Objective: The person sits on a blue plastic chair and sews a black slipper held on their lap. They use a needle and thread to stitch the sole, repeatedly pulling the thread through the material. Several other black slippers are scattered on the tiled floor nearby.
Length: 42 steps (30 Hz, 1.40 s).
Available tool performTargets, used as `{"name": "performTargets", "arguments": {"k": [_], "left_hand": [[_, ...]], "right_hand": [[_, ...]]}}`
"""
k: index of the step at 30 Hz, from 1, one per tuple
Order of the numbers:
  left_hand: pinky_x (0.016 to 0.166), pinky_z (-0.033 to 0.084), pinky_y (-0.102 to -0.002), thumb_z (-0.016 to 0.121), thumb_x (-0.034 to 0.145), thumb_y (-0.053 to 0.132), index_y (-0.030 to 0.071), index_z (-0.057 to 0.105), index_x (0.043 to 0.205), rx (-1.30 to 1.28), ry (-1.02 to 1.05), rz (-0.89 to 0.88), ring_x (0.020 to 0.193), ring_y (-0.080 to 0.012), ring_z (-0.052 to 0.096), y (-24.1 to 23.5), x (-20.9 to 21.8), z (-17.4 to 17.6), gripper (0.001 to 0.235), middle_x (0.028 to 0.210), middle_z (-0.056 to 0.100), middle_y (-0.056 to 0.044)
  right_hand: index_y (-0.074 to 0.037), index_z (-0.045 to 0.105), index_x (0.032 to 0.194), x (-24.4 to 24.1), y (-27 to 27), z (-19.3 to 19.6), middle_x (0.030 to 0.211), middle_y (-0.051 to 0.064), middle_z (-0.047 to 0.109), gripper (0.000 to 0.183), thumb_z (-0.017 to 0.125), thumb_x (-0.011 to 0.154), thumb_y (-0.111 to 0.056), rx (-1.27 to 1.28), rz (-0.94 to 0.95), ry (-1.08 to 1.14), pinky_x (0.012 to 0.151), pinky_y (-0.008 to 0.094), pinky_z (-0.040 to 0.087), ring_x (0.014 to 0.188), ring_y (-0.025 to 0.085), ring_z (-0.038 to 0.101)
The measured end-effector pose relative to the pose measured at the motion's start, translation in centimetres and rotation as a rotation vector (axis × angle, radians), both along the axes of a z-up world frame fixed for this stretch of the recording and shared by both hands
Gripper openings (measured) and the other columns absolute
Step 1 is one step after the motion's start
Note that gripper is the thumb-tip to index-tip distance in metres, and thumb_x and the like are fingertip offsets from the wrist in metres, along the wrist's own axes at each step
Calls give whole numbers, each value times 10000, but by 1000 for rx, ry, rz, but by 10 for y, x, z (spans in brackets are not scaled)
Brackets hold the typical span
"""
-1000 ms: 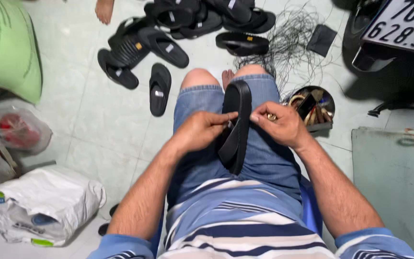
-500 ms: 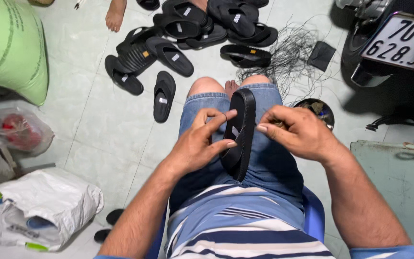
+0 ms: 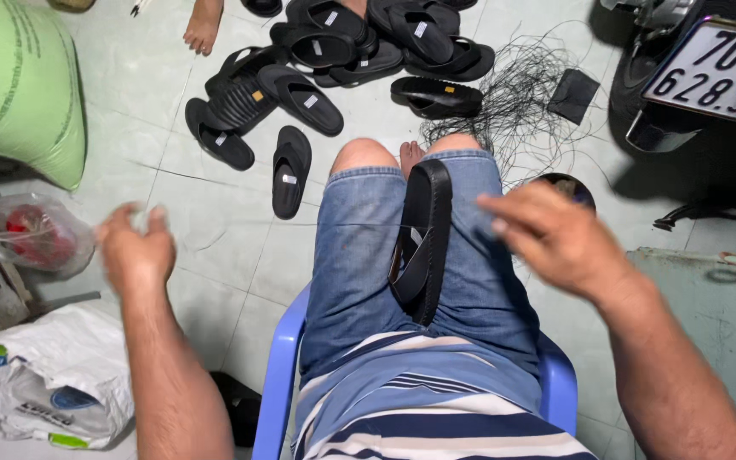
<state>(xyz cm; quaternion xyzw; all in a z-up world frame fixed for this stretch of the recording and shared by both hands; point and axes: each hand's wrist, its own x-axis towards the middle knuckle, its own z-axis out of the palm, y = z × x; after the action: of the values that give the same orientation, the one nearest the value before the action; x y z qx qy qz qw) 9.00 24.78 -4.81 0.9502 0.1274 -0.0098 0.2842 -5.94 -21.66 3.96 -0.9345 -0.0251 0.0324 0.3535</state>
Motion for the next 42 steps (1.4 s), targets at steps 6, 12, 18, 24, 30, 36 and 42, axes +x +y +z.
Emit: {"name": "performTargets", "arguments": {"k": [6, 12, 18, 24, 30, 36, 42], "left_hand": [[860, 443, -319, 430, 800, -84, 94, 660, 949, -72, -393, -284, 911, -215, 585, -76, -36, 53, 327, 983, 634, -47], [947, 389, -457, 536, 846, 88, 98, 645, 1050, -567, -113, -1056, 1093, -382, 543, -194, -68, 71, 231, 1074, 650, -127], [732, 522, -392, 695, 769, 237, 151, 654, 921, -554, 76, -785, 854, -297, 650, -231, -91, 30, 178, 837, 675, -75], [707, 529, -309, 685, 797, 209, 172, 703, 902, -708, 189, -564, 843, -229, 670, -238, -100, 26, 113, 816, 697, -44], [736, 524, -294, 713, 760, 233, 195, 721, 862, -757, 257, -476, 862, -201, 664, -248, -102, 14, 109, 819, 697, -18], [699, 519, -315, 710, 749, 167, 149, 721, 841, -796, 184, -516, 802, -251, 657, -256, -99, 15, 95, 759, 667, -75], [709, 521, -298, 721, 723, 183, 176, 729, 829, -832, 179, -477, 793, -210, 656, -254, -100, 9, 107, 731, 659, -40]], "right_hand": [[-305, 622, 1150, 4, 29, 6, 1038, -58, 611, 348, 583, 817, -209, -298, 214, -32, 545, 359, 510, 833, 168, 622], [-307, 664, 1009, 12, 40, 9, 945, -80, 623, 220, 569, 817, -257, -332, 163, 82, 671, 361, 541, 788, 215, 650], [-306, 678, 982, 16, 40, 8, 896, -90, 625, 238, 582, 783, -216, -335, 139, 146, 649, 355, 543, 762, 222, 650], [-261, 668, 1023, 19, 37, 8, 906, -23, 617, 291, 587, 754, -184, -313, 169, 175, 655, 414, 543, 779, 283, 648], [-319, 679, 1008, 17, 42, 13, 847, -66, 599, 279, 549, 789, -206, -405, 117, 182, 624, 350, 543, 719, 223, 651], [-242, 684, 954, 16, 37, -2, 845, 0, 598, 237, 580, 748, -189, -388, 133, 77, 615, 407, 543, 714, 276, 644], [-263, 721, 923, 11, 41, -22, 813, -86, 631, 210, 633, 750, -184, -305, 33, -29, 594, 275, 528, 671, 161, 647]]}}
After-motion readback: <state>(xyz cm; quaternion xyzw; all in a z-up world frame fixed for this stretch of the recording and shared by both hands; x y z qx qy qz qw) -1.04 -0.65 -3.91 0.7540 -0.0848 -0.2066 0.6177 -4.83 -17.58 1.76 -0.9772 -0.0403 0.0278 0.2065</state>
